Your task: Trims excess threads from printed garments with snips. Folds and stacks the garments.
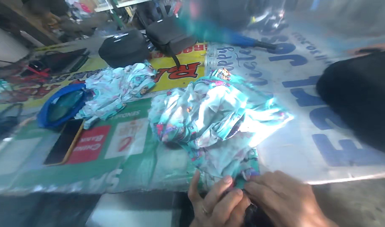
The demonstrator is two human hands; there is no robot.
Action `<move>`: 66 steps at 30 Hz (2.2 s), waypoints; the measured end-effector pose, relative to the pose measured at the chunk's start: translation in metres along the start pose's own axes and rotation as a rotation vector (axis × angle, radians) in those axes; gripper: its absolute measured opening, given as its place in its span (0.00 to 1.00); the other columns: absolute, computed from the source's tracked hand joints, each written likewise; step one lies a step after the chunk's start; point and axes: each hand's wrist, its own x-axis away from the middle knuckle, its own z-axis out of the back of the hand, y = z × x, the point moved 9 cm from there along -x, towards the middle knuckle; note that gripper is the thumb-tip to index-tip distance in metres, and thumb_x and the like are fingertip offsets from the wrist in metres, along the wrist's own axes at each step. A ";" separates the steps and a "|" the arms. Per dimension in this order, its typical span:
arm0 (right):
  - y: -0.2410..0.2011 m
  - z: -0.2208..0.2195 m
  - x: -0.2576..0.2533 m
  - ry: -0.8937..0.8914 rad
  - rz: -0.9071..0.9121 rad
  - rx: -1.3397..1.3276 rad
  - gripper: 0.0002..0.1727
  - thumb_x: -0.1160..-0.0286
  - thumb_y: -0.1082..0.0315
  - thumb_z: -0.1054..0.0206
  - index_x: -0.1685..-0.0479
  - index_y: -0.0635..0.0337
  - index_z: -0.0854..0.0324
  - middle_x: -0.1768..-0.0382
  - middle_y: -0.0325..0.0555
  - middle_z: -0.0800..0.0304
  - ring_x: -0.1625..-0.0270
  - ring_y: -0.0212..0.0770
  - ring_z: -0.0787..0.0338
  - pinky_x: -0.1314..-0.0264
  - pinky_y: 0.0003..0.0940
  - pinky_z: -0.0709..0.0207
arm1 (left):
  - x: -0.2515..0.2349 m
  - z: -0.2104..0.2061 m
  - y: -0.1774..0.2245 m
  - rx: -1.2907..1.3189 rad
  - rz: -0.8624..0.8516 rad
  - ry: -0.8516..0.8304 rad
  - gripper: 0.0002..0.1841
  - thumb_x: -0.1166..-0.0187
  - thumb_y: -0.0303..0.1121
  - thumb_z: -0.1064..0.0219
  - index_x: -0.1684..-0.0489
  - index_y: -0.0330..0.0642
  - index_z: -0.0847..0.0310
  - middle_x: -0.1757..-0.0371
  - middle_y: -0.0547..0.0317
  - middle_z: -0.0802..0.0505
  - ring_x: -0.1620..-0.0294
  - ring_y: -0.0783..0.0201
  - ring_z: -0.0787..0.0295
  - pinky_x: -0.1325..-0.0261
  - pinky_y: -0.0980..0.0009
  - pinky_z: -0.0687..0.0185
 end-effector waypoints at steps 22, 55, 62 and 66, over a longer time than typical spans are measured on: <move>0.034 0.001 -0.020 -0.080 -0.171 -0.628 0.07 0.17 0.66 0.36 0.58 0.61 0.16 0.56 0.45 0.14 0.51 0.28 0.15 0.51 0.19 0.19 | -0.045 -0.023 -0.048 0.929 0.440 -0.141 0.05 0.15 0.33 0.37 0.58 0.43 0.19 0.43 0.57 0.07 0.38 0.68 0.11 0.37 0.72 0.14; 0.062 0.022 -0.090 0.011 -0.397 -0.806 0.08 0.13 0.65 0.41 0.59 0.51 0.16 0.76 0.28 0.18 0.80 0.20 0.22 0.79 0.14 0.27 | -0.087 -0.025 -0.035 -0.225 -0.072 -0.210 0.11 0.15 0.49 0.39 0.53 0.62 0.10 0.28 0.61 0.11 0.20 0.52 0.24 0.21 0.36 0.44; 0.060 -0.011 -0.039 -0.308 -0.182 0.058 0.19 0.32 0.43 0.30 0.59 0.49 0.14 0.57 0.45 0.12 0.74 0.43 0.11 0.81 0.44 0.19 | -0.088 -0.030 -0.067 -0.149 0.065 -0.288 0.18 0.14 0.32 0.47 0.44 0.57 0.07 0.29 0.66 0.09 0.17 0.56 0.25 0.16 0.33 0.50; 0.074 -0.001 -0.019 -0.135 -0.327 -0.436 0.08 0.23 0.61 0.31 0.57 0.54 0.13 0.59 0.36 0.11 0.62 0.23 0.15 0.62 0.17 0.20 | -0.084 -0.007 -0.045 -0.088 0.062 -0.085 0.17 0.13 0.31 0.45 0.42 0.56 0.09 0.37 0.60 0.05 0.28 0.62 0.14 0.19 0.45 0.40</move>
